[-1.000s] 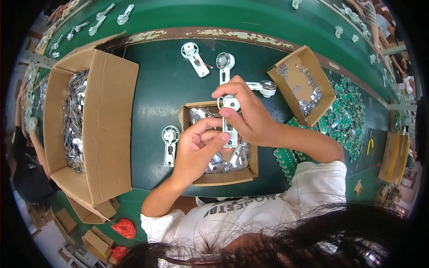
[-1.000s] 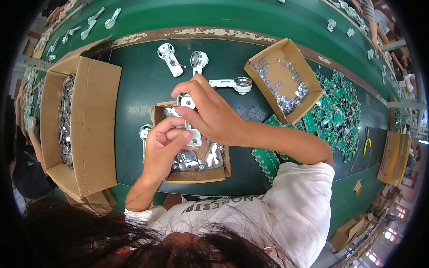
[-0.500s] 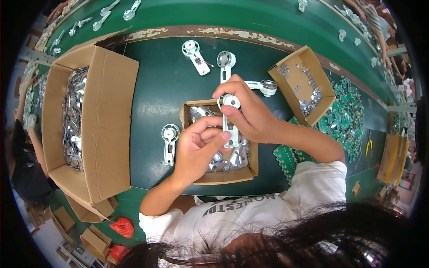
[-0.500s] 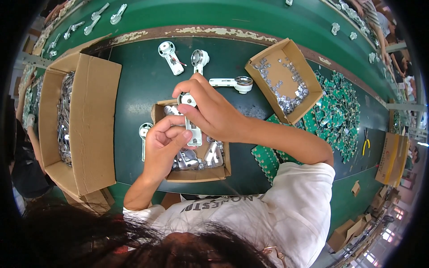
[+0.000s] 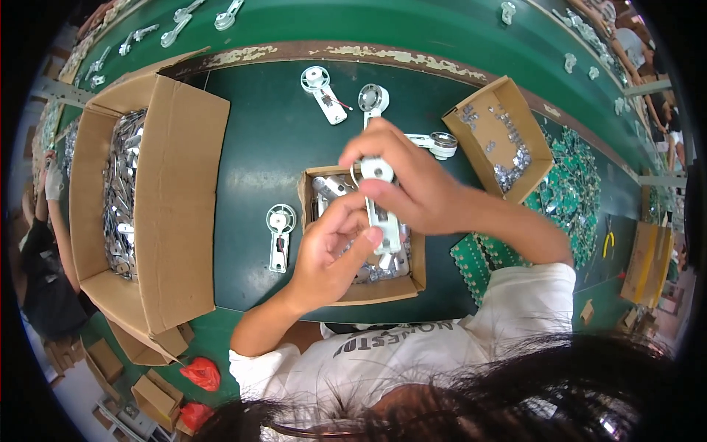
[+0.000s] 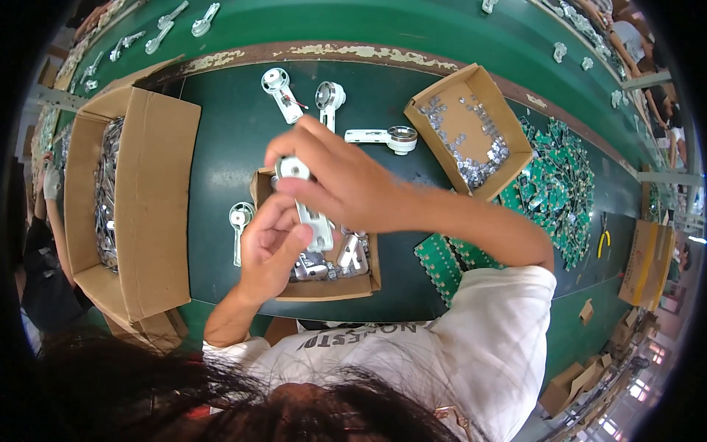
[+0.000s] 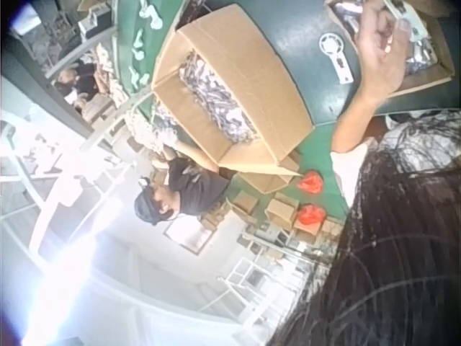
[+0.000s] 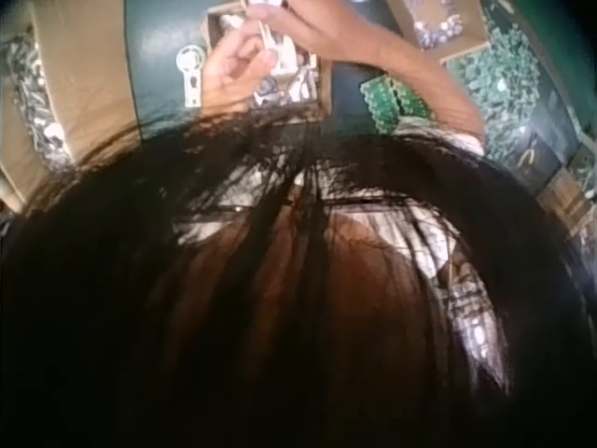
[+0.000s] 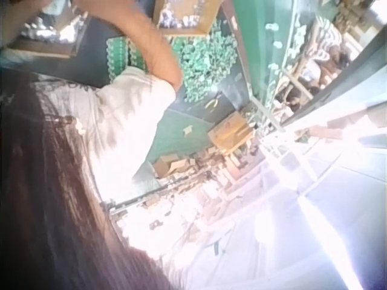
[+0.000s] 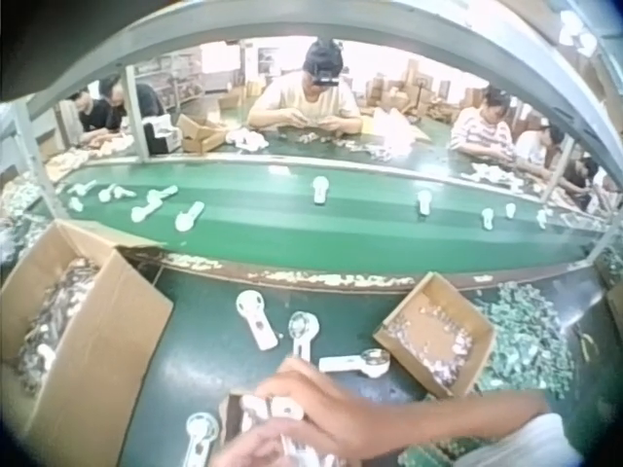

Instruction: The person assembles small components into plastic housings by hand, taking pcbs and metal components from a cardboard box and inserting them into plastic housings.

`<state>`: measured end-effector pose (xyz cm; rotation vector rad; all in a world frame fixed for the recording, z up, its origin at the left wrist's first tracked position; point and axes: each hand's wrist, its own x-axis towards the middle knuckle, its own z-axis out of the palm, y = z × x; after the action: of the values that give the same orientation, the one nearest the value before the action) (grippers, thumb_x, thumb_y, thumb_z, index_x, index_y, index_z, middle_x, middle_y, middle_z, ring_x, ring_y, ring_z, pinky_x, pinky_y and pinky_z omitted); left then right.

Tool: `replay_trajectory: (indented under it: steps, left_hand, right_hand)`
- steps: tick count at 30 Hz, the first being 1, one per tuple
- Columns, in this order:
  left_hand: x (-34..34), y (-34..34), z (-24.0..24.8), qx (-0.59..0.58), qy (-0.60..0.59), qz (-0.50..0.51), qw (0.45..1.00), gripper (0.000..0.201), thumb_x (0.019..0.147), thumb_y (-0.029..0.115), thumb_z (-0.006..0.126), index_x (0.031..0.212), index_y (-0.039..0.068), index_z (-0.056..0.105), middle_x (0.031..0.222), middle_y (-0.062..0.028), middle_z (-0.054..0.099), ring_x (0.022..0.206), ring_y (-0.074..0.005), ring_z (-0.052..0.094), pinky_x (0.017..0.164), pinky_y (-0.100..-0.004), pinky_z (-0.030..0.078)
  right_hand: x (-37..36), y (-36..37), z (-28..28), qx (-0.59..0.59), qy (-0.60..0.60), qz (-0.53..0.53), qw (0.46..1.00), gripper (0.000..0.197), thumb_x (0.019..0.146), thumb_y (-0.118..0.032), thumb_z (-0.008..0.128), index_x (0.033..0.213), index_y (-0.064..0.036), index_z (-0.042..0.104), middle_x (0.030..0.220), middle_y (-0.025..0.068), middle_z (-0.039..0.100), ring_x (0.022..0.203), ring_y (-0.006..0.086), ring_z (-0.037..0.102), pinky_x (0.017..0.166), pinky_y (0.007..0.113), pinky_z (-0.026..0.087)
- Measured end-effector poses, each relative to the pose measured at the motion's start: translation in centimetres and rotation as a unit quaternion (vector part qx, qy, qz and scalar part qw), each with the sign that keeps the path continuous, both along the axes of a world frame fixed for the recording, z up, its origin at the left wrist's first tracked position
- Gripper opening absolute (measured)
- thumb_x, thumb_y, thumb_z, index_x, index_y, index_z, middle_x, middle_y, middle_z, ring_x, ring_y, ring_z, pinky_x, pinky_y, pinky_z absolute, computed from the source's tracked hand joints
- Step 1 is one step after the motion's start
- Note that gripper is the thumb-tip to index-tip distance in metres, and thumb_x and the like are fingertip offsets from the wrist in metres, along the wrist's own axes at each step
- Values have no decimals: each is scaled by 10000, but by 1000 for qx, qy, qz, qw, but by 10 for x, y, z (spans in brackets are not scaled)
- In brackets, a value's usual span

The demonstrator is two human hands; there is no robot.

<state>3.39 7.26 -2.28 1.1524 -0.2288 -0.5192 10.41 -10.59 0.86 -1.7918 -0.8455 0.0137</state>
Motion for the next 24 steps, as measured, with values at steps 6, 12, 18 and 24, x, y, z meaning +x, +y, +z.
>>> replay_trajectory:
  steps: [6,12,18,24]
  left_hand:
    - [5,-5,14,236,-153,-20,960,426,874,109,629,1273,22,507,1018,-165,664,895,-204,671,713,-299,541]
    - [5,-22,14,194,-448,-107,866,111,830,139,635,852,30,644,697,-60,636,591,-226,624,537,-367,501]
    - [-13,-4,2,503,-543,-96,665,114,673,96,590,780,61,606,773,-33,546,810,-175,506,696,-284,403]
    - [-9,-6,0,500,-534,-125,671,145,728,150,625,830,56,585,764,-38,508,740,-198,525,655,-319,442]
  right_hand:
    - [208,-71,-27,-56,82,-134,986,158,867,-128,570,1000,-45,592,758,76,592,676,212,566,586,363,472]
    - [337,-289,-70,-160,40,-354,921,331,785,-149,626,1111,-94,650,813,66,645,621,198,575,541,338,482]
    - [112,-53,-1,-261,-276,-189,906,251,874,-186,562,1108,-100,584,1122,105,564,1074,298,486,929,421,358]
    - [-49,-35,6,-372,-251,-63,891,187,682,-120,607,838,-16,615,946,71,507,929,235,476,771,401,337]
